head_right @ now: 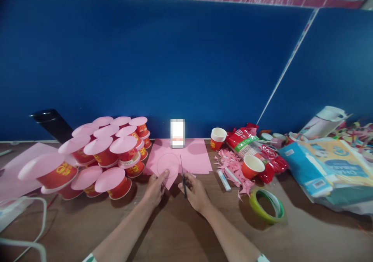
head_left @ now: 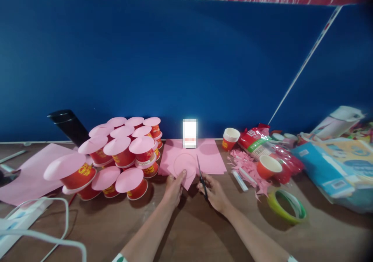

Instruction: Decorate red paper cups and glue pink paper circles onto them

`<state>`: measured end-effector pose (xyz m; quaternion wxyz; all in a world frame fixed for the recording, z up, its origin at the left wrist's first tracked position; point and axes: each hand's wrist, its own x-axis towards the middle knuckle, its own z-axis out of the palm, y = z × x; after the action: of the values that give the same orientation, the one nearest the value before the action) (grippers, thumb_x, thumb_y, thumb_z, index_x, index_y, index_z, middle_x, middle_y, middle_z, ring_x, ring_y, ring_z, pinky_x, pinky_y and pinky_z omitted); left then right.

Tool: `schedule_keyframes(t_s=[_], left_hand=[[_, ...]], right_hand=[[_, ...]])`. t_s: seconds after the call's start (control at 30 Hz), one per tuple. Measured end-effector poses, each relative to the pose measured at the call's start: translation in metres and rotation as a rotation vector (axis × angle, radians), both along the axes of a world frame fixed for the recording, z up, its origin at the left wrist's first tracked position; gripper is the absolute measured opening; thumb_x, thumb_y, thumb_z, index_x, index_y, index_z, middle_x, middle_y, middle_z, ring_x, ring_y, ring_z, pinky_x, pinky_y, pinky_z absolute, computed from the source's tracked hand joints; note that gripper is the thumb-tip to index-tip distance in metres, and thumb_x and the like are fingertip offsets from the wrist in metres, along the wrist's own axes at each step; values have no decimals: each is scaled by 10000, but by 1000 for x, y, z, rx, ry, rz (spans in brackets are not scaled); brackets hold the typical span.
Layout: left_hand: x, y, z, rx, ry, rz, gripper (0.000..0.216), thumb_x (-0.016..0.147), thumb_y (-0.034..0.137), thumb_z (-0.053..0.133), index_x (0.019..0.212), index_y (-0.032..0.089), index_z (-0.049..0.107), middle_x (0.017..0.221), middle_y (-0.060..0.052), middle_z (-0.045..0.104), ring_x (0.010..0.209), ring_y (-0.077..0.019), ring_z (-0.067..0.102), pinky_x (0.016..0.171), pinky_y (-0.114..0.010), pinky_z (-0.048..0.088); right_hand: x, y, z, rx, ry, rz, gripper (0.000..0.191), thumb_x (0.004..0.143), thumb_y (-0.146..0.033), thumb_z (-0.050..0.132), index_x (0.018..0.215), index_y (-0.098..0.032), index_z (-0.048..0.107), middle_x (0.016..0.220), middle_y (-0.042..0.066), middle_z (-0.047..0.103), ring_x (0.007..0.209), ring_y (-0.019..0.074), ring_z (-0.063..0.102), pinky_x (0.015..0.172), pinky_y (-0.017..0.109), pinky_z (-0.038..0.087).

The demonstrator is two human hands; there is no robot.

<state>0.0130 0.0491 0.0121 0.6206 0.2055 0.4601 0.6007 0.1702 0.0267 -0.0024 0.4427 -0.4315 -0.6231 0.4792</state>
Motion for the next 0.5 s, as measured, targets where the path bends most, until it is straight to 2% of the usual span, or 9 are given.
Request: schedule_keyframes(t_s=[0.23,0.5], left_hand=[[2,1,-4,63,15,45,522,524,353,859,932,94,664,843,-98,740,733,-186,691,687,-273,546],[2,-1,0,46,16,-7,551,508,364,867,935,78,668,897,-135,737,776,-208,691,754,-313,546]], right_hand=[[1,0,-5,-54,47,28,406,852,-447,592,1146,-169,555,801,16,571,707,136,516,639,249,439],[3,0,-9,-35,73,36,409,855,-483,584,1134,-186,565,822,19,564,746,148,532,682,265,469]])
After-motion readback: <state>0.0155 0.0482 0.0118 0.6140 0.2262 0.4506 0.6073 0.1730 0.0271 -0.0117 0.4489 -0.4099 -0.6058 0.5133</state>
